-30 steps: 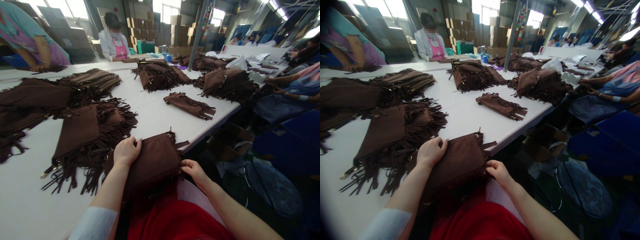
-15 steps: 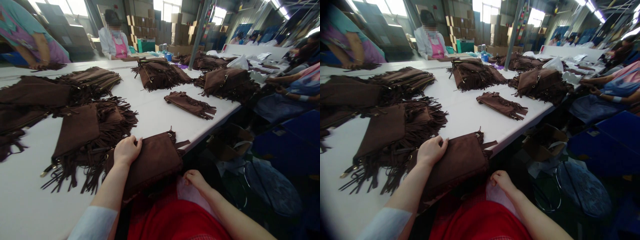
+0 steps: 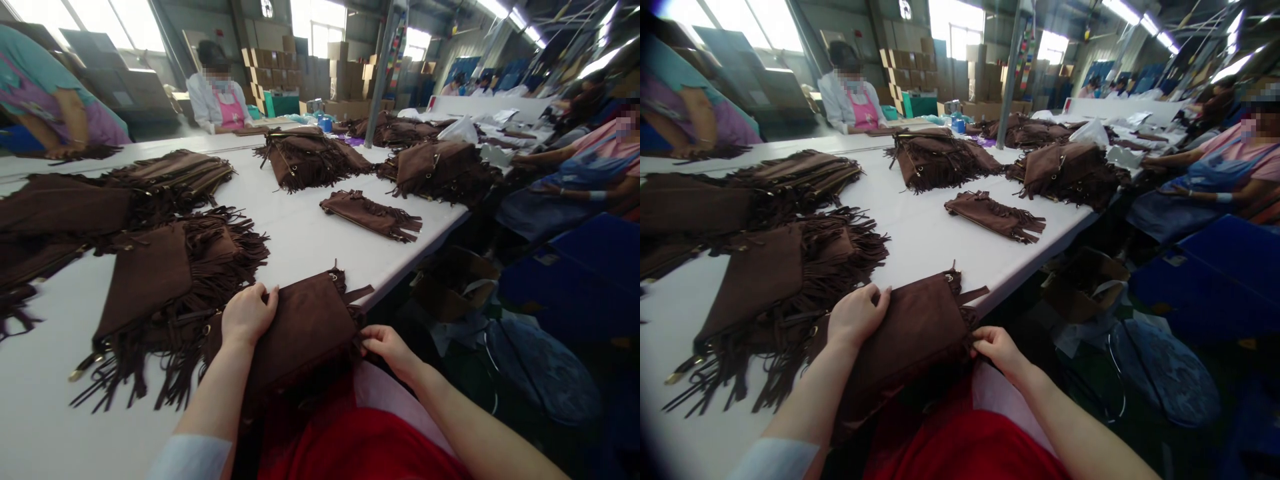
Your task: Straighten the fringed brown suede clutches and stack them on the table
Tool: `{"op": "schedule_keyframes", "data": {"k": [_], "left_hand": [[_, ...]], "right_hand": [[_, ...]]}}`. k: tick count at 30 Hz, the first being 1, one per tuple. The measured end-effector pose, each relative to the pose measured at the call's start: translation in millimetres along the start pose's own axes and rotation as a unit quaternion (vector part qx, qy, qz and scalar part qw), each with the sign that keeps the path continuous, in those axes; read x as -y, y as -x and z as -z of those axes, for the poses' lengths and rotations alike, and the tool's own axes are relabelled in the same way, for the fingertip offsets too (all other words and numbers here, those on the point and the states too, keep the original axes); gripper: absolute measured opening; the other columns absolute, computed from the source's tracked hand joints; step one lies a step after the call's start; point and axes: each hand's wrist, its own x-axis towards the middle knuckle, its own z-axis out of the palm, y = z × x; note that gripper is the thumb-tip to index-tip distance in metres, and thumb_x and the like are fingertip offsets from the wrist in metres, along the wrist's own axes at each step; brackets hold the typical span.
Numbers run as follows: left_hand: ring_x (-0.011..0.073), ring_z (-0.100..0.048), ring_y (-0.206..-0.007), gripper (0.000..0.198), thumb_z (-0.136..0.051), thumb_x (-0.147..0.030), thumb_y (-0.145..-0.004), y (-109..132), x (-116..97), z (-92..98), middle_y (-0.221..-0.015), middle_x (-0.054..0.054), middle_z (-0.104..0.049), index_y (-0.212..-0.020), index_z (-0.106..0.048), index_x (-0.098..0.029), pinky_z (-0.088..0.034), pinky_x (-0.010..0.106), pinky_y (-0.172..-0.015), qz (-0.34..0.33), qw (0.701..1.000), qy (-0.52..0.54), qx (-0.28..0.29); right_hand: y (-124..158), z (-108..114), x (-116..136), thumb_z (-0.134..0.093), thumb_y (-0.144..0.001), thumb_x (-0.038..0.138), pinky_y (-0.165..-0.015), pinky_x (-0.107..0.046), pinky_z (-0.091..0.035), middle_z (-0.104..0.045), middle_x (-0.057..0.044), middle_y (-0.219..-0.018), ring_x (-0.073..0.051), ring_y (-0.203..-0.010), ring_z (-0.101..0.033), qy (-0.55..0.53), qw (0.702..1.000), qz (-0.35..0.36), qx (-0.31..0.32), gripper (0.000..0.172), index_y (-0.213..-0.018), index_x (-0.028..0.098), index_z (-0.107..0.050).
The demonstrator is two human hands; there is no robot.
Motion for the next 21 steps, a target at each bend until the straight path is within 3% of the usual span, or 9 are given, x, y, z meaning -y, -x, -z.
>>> {"op": "schedule_keyframes", "data": {"k": [5, 9, 13, 15, 17, 19, 21], "left_hand": [[0.0282, -0.065, -0.082, 0.048, -0.031, -0.055, -0.095, 1, -1, 2.1, -0.084, 0.011, -0.068, -0.074, -0.058, -0.021, -0.045, 0.037, -0.072, 0.002, 1.0, 0.008, 0.009], [0.029, -0.064, -0.087, 0.048, -0.03, -0.053, -0.095, 0, 0, 0.1, -0.086, 0.012, -0.067, -0.078, -0.06, -0.02, -0.047, 0.039, -0.08, 0.001, 1.0, 0.011, 0.02], [0.034, -0.053, -0.12, 0.047, -0.038, -0.049, -0.092, 10, 0, 8.4, -0.121, 0.019, -0.06, -0.107, -0.062, -0.012, -0.04, 0.046, -0.105, -0.013, 1.0, 0.019, -0.012], [0.0371, -0.038, -0.136, 0.056, -0.043, -0.049, -0.089, 31, -6, 17.8, -0.142, 0.023, -0.046, -0.126, -0.054, -0.008, -0.031, 0.052, -0.115, -0.005, 0.997, 0.057, -0.054], [0.0357, -0.036, -0.139, 0.058, -0.046, -0.051, -0.088, 65, -19, 22.4, -0.146, 0.019, -0.043, -0.132, -0.051, -0.014, -0.025, 0.054, -0.119, -0.016, 0.987, 0.138, -0.085], [0.0326, -0.047, -0.131, 0.048, -0.056, -0.05, -0.084, 110, -36, 13.8, -0.135, 0.012, -0.056, -0.124, -0.058, -0.024, -0.031, 0.05, -0.118, -0.033, 0.963, 0.264, -0.052], [0.0313, -0.058, -0.118, 0.035, -0.067, -0.048, -0.077, 154, -52, -10.7, -0.119, 0.011, -0.066, -0.106, -0.067, -0.028, -0.042, 0.045, -0.111, 0.007, 0.906, 0.419, 0.058]], "right_hand": [[3, 9, -30, -0.06, -0.064, 0.027, -0.058, -0.027, -0.041, -0.063, 0.001, -0.055, -0.013, -0.054, -0.054, 0.033, 0.998, -0.03, -0.049, 0.012, -0.061, 0.017, -0.066], [0, 20, -57, -0.053, -0.058, 0.02, -0.059, -0.027, -0.042, -0.062, 0.002, -0.051, -0.014, -0.053, -0.056, 0.101, 0.989, -0.077, -0.078, 0.016, -0.063, 0.018, -0.068], [-1, 31, -66, -0.052, -0.058, 0.016, -0.06, -0.029, -0.045, -0.065, 0.001, -0.053, -0.017, -0.055, -0.059, 0.132, 0.984, -0.078, -0.091, 0.02, -0.066, 0.019, -0.071], [0, 36, -63, -0.058, -0.061, 0.019, -0.069, -0.033, -0.05, -0.07, -0.001, -0.064, -0.019, -0.065, -0.065, 0.102, 0.988, -0.052, -0.106, 0.019, -0.073, 0.019, -0.073], [1, 38, -55, -0.066, -0.062, 0.024, -0.082, -0.038, -0.052, -0.075, -0.005, -0.084, -0.023, -0.081, -0.068, 0.055, 0.989, -0.008, -0.135, 0.025, -0.086, 0.018, -0.074], [0, 35, -43, -0.072, -0.062, 0.029, -0.093, -0.042, -0.05, -0.074, -0.009, -0.1, -0.025, -0.095, -0.068, 0.003, 0.987, 0.034, -0.16, 0.036, -0.096, 0.018, -0.073], [-4, 29, -28, -0.076, -0.062, 0.032, -0.098, -0.043, -0.048, -0.072, -0.009, -0.108, -0.025, -0.101, -0.066, -0.049, 0.983, 0.062, -0.165, 0.042, -0.102, 0.018, -0.071]]}}
